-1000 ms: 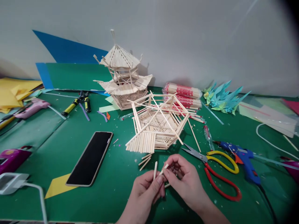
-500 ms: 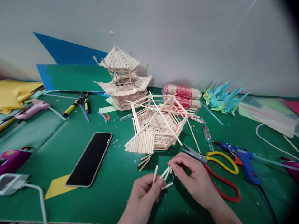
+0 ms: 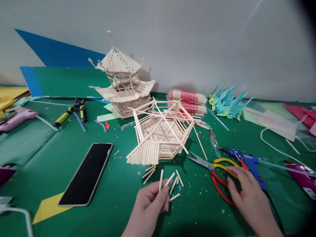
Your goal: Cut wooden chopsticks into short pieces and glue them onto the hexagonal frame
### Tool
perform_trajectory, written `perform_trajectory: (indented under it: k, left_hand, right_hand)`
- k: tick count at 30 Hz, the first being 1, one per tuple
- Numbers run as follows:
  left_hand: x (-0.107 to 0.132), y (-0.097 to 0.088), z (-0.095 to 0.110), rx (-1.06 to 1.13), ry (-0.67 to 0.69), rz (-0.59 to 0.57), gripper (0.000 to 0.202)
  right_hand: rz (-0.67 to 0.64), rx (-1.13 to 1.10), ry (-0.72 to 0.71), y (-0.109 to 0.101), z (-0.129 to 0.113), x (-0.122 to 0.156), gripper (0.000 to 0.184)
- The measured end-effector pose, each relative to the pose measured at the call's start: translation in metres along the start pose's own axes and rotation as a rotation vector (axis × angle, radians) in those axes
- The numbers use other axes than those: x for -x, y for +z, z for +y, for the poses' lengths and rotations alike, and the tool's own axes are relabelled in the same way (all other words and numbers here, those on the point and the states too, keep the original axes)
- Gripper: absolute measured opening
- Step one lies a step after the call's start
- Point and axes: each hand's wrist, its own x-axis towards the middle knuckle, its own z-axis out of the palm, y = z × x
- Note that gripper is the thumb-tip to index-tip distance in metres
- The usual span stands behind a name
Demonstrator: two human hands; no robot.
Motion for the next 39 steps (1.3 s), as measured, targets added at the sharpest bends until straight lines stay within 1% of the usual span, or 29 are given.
perform_trajectory:
  k: [1,3,6,8,11,13,15,16,17,19,21,22,24,27,29,31,35,39]
  left_hand:
    - [0.000,0.000,0.000,0.017,-0.021,-0.017,0.027]
    - [0.000,0.000,0.000,0.046,-0.061,-0.042,0.025]
    - [0.000,-0.001,-0.003,0.067,-0.075,-0.079,0.027]
    - [0.001,-0.002,-0.005,0.080,-0.076,-0.086,0.028]
    - [0.001,-0.002,-0.007,0.099,-0.094,-0.080,0.030]
    - [0.000,-0.002,-0.007,0.112,-0.099,-0.079,0.031]
    - [0.000,-0.002,-0.007,0.129,-0.099,-0.074,0.032]
    - [0.000,-0.002,-0.006,0.138,-0.099,-0.076,0.032]
    - [0.001,-0.002,-0.006,0.149,-0.106,-0.079,0.031]
    - [0.001,-0.002,-0.005,0.178,-0.120,-0.089,0.031]
    - [0.001,-0.002,-0.004,0.204,-0.124,-0.103,0.032]
    - [0.002,-0.002,-0.003,0.212,-0.121,-0.110,0.032]
    - [0.003,-0.002,-0.003,0.220,-0.110,-0.130,0.030]
    - [0.004,-0.003,-0.004,0.229,-0.092,-0.149,0.029]
    - [0.005,-0.005,-0.004,0.224,-0.076,-0.166,0.029]
    - [0.005,-0.007,-0.005,0.201,-0.055,-0.192,0.029]
    - [0.005,-0.011,-0.004,0.112,-0.013,-0.229,0.028]
    - [0.005,-0.011,-0.002,0.040,-0.001,-0.225,0.030]
  right_hand:
    - [-0.007,0.039,-0.025,0.004,0.008,0.002,0.029]
    - [-0.038,0.072,-0.055,0.011,0.016,-0.001,0.031]
    - [-0.077,0.084,-0.079,0.017,0.021,-0.013,0.029]
    - [-0.109,0.080,-0.107,0.016,0.023,-0.020,0.025]
    - [-0.135,0.060,-0.134,0.009,0.027,-0.021,0.025]
    - [-0.111,0.038,-0.121,0.001,0.027,-0.014,0.030]
    - [-0.091,-0.052,-0.072,-0.009,0.025,-0.004,0.032]
    - [-0.114,-0.141,-0.025,-0.014,0.023,0.001,0.031]
    - [-0.175,-0.261,0.030,-0.019,0.022,0.007,0.031]
    - [-0.377,-0.536,0.127,-0.027,0.018,0.017,0.034]
    - [-0.572,-0.757,0.157,-0.032,0.012,0.024,0.042]
    - [-0.635,-0.825,0.142,-0.034,0.007,0.026,0.047]
    - [-0.695,-0.886,0.106,-0.037,-0.007,0.024,0.053]
    - [-0.755,-0.904,0.077,-0.042,-0.033,0.014,0.053]
    - [-0.776,-0.892,0.103,-0.044,-0.047,0.009,0.054]
    - [-0.763,-0.910,0.140,-0.043,-0.052,0.009,0.052]
    - [-0.737,-1.004,0.168,-0.037,-0.041,0.019,0.044]
    - [-0.719,-0.936,0.158,-0.035,-0.031,0.025,0.046]
